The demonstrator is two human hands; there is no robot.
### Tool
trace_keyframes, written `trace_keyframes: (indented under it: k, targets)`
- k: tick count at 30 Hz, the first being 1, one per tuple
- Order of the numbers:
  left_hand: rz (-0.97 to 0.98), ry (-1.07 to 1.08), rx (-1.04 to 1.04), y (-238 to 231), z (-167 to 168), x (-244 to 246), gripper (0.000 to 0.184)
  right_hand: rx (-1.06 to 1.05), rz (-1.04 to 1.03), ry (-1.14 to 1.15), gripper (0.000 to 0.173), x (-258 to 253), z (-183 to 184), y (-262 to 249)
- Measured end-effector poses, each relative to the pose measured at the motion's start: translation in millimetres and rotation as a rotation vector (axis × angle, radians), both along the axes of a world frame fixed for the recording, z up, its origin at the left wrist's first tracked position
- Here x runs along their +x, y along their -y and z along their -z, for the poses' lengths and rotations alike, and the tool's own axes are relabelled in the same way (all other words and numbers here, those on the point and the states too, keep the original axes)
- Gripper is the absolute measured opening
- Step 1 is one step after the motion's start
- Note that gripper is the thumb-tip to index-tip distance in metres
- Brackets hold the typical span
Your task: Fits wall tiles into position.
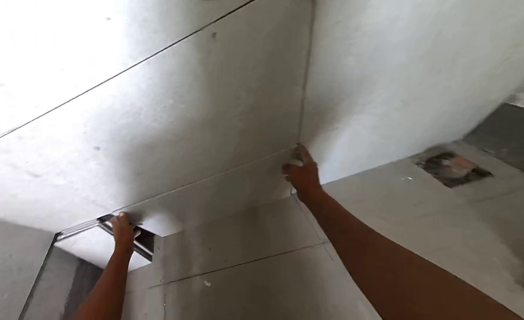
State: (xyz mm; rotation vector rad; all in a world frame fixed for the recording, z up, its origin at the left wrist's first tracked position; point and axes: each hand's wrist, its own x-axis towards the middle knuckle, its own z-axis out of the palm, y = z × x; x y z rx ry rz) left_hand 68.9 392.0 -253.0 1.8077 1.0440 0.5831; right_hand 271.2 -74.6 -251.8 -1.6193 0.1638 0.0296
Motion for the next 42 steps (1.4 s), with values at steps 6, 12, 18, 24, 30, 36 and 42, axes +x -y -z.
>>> trace_keyframes:
  k: [6,12,18,24,30,36,42]
  targets:
    - [0.002,-0.008,0.011,-6,3,1,0.059,-0.004,0.005,-0.004,0.076,1,0,-1]
    - [0.028,0.009,0.021,-14,8,1,0.059,-0.010,-0.006,-0.026,0.067,-3,-10,-2]
    - [0.022,0.006,0.040,-15,9,2,0.057,-0.020,-0.015,-0.029,0.060,-5,-13,-1]
    - [0.047,0.026,0.008,-16,9,2,0.058,-0.041,-0.002,-0.025,0.055,-6,-12,-1]
    - [0.056,0.023,0.019,-20,11,2,0.055,-0.041,0.024,-0.038,0.056,-4,-12,-2]
    - [0.071,0.041,0.031,-19,11,1,0.054,-0.042,-0.004,-0.037,0.055,-4,-13,-1]
    - [0.055,0.036,0.064,-19,15,4,0.054,-0.071,-0.039,-0.050,0.056,0,-13,3]
